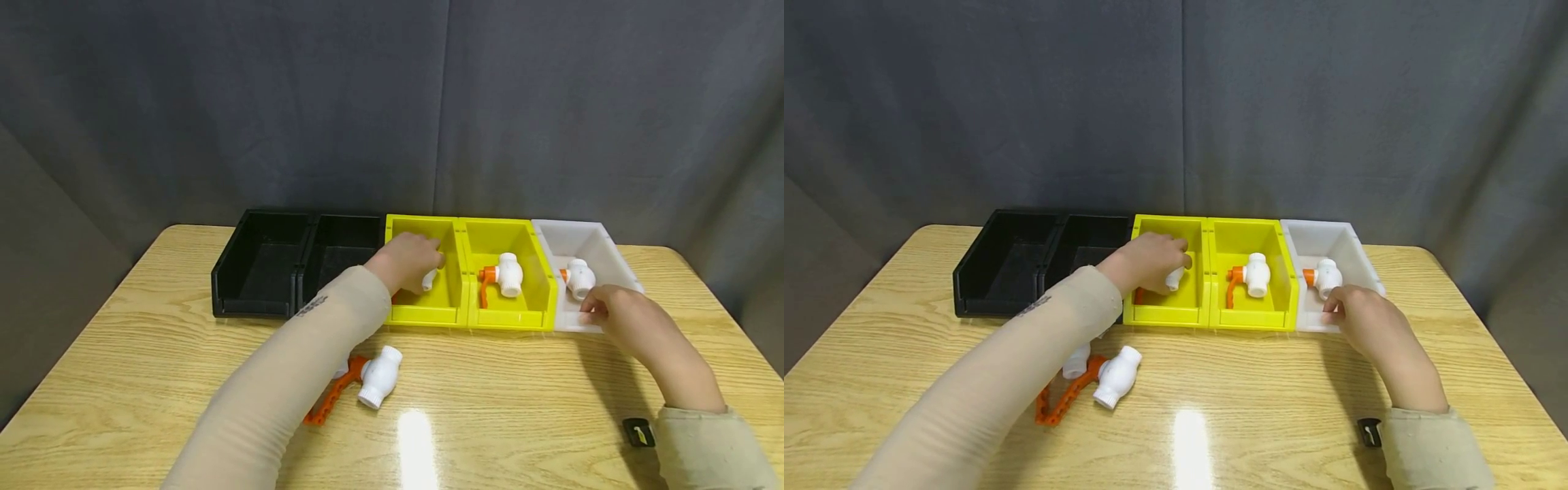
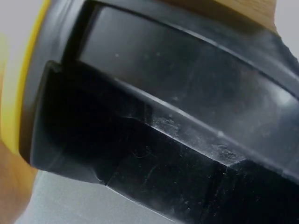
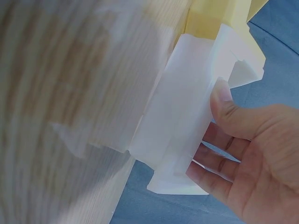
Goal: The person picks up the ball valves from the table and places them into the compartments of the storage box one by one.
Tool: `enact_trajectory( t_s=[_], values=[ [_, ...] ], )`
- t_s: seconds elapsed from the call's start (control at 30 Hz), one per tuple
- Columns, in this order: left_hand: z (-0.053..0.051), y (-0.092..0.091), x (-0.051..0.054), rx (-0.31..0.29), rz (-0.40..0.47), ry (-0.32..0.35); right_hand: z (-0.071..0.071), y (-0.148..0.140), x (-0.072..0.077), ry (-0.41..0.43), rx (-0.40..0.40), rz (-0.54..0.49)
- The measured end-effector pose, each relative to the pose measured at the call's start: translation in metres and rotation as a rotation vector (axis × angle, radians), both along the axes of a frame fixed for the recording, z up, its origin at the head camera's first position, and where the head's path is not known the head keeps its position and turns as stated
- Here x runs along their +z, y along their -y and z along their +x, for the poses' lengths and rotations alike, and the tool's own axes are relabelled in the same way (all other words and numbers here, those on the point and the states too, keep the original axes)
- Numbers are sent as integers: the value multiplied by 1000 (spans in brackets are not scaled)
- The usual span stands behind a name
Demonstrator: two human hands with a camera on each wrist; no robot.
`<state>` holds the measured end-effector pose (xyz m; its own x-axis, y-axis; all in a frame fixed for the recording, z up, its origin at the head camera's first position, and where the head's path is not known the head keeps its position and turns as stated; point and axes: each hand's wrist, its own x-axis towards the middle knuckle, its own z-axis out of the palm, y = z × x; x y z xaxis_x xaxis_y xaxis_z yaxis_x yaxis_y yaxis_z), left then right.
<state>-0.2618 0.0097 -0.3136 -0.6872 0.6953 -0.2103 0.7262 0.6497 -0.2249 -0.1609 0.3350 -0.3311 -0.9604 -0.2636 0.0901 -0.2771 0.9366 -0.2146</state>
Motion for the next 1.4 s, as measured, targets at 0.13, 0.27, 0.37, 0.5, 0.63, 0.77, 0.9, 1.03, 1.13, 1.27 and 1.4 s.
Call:
enact_trajectory(
  t_s=[0.13, 0.27, 0.37, 0.5, 0.63, 0.77, 0.9, 1.03, 1.13, 1.27, 1.4],
  values=[
    [0, -1, -2, 35, -2, 29, 0, 1, -1, -5, 1, -3],
    [2, -1, -3, 61, -13, 40, 1, 2, -1, -7, 0, -4],
    [3, -1, -3, 72, -16, 48, 2, 3, -1, -14, -6, -3],
    [2, 1, -1, 75, -18, 55, 2, 3, -1, -13, -7, -3],
    [1, 3, 3, 77, -25, 49, 2, 4, 0, -18, -6, -3],
    [1, 4, 5, 72, -25, 58, 2, 3, 0, -9, -3, -7],
    [3, 7, 9, 65, -9, 51, 3, 2, 0, 3, -4, -5],
    [6, 11, 15, 54, 18, 37, 4, 1, 0, 6, -4, -6],
    [8, 12, 19, 32, 34, 15, 4, 1, 0, -4, -2, -5],
    [11, 12, 26, -6, 53, -31, 4, 0, 1, -19, -1, -3],
    [17, 15, 32, -37, 60, -82, 5, -1, 0, -19, -6, -5]
  ],
)
